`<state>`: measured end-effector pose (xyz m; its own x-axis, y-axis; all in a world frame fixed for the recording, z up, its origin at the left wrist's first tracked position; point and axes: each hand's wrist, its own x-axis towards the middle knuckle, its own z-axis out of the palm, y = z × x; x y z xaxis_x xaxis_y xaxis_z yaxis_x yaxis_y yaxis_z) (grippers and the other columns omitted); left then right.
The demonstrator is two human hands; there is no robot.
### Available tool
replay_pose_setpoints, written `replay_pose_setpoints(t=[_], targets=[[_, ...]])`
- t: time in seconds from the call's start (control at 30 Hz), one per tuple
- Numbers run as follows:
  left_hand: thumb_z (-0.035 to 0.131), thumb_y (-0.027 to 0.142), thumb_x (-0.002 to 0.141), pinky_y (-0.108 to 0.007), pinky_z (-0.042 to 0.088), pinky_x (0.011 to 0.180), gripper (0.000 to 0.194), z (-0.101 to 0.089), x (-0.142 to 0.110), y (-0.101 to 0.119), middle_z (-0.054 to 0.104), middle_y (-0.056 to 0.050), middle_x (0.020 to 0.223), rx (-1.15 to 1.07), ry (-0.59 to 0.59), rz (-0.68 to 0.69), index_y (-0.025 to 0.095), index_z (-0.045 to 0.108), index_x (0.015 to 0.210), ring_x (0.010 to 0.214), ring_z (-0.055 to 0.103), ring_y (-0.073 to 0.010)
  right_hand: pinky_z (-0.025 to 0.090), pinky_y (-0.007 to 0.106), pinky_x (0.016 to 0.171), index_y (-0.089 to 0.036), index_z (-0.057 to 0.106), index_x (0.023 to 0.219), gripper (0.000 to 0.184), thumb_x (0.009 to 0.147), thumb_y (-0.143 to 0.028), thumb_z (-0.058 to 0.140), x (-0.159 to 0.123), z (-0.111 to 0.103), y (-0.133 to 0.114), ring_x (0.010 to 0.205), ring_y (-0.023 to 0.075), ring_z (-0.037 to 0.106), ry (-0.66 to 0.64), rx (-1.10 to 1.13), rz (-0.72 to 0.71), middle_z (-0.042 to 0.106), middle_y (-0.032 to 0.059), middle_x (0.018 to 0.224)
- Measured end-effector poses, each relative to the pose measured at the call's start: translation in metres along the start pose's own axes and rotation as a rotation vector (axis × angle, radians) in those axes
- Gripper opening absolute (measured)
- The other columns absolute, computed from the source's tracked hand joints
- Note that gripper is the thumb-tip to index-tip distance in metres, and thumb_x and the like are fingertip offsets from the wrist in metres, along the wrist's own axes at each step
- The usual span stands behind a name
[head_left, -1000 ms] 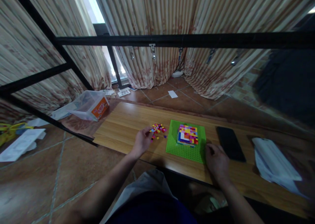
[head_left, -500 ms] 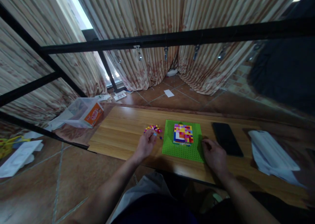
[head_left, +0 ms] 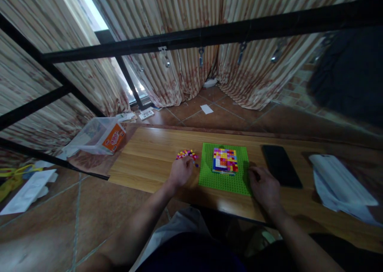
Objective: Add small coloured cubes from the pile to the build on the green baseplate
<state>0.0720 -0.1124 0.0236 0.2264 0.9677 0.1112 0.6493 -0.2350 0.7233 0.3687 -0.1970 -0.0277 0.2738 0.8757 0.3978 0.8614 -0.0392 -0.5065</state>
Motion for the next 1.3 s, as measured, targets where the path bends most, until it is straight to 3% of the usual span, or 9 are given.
replay_pose_setpoints(t=[0.1, 0.2, 0.37, 0.5, 0.7, 0.9, 1.3], targets=[[0.05, 0.024, 0.088, -0.031, 0.046, 0.068, 0.022, -0.001, 0.004, -0.001, 0.071, -0.006, 0.079, 0.078, -0.001, -0.037, 0.023, 0.071, 0.087, 0.07, 0.063, -0.02, 0.048, 0.032, 0.072, -0.019, 0.068, 0.089, 0.035, 0.09, -0.043, 0.042, 0.0, -0.002, -0.002, 0.077, 0.0204, 0.064, 0.002, 0.011, 0.003, 0.069, 0.0091, 0.09], [0.051, 0.025, 0.087, -0.031, 0.048, 0.072, 0.019, -0.003, 0.007, 0.0, 0.071, -0.006, 0.084, 0.005, 0.032, -0.07, 0.022, 0.07, 0.09, 0.076, 0.065, -0.0199, 0.048, 0.032, 0.071, -0.019, 0.068, 0.089, 0.035, 0.091, -0.042, 0.042, -0.001, -0.002, -0.001, 0.077, 0.0204, 0.063, 0.002, 0.014, -0.001, 0.069, 0.0089, 0.089], [0.055, 0.03, 0.083, -0.025, 0.049, 0.065, 0.014, 0.002, 0.008, 0.011, 0.066, -0.001, 0.074, -0.466, -0.017, -0.095, 0.019, 0.062, 0.078, 0.071, 0.063, -0.0155, 0.048, 0.032, 0.072, -0.019, 0.068, 0.089, 0.034, 0.091, -0.042, 0.043, -0.001, -0.001, 0.001, 0.077, 0.0204, 0.063, 0.012, 0.036, -0.01, 0.069, 0.0089, 0.089], [0.059, 0.028, 0.082, -0.026, 0.052, 0.068, 0.011, 0.007, 0.006, 0.028, 0.067, -0.001, 0.08, -0.655, -0.044, -0.074, 0.02, 0.056, 0.089, 0.074, 0.065, -0.0145, 0.049, 0.032, 0.073, -0.018, 0.068, 0.089, 0.033, 0.091, -0.041, 0.043, -0.001, -0.002, 0.0, 0.077, 0.0199, 0.064, 0.015, 0.069, -0.005, 0.069, 0.0091, 0.09], [0.052, 0.021, 0.088, -0.028, 0.052, 0.074, 0.01, 0.01, 0.003, 0.045, 0.069, -0.003, 0.089, -0.359, -0.083, 0.125, 0.021, 0.056, 0.097, 0.083, 0.066, -0.0156, 0.05, 0.031, 0.074, -0.018, 0.068, 0.088, 0.032, 0.091, -0.04, 0.044, 0.0, -0.002, 0.0, 0.077, 0.0194, 0.064, 0.01, 0.104, 0.005, 0.069, 0.0083, 0.089], [0.055, 0.021, 0.089, -0.033, 0.051, 0.086, 0.011, 0.02, 0.007, 0.053, 0.069, -0.003, 0.094, -0.124, -0.009, 0.291, 0.023, 0.064, 0.095, 0.092, 0.065, -0.0177, 0.05, 0.031, 0.075, -0.018, 0.068, 0.09, 0.03, 0.09, -0.039, 0.046, 0.0, -0.002, 0.001, 0.078, 0.0191, 0.065, 0.011, 0.116, 0.014, 0.069, 0.008, 0.09], [0.069, 0.019, 0.081, -0.036, 0.047, 0.092, 0.007, 0.056, 0.013, 0.065, 0.068, -0.002, 0.1, -0.148, 0.148, 0.328, 0.025, 0.073, 0.081, 0.099, 0.061, -0.0172, 0.049, 0.031, 0.073, -0.018, 0.069, 0.089, 0.029, 0.09, -0.037, 0.047, 0.0, -0.006, -0.003, 0.076, 0.0183, 0.065, 0.005, 0.151, 0.047, 0.069, 0.0073, 0.088]])
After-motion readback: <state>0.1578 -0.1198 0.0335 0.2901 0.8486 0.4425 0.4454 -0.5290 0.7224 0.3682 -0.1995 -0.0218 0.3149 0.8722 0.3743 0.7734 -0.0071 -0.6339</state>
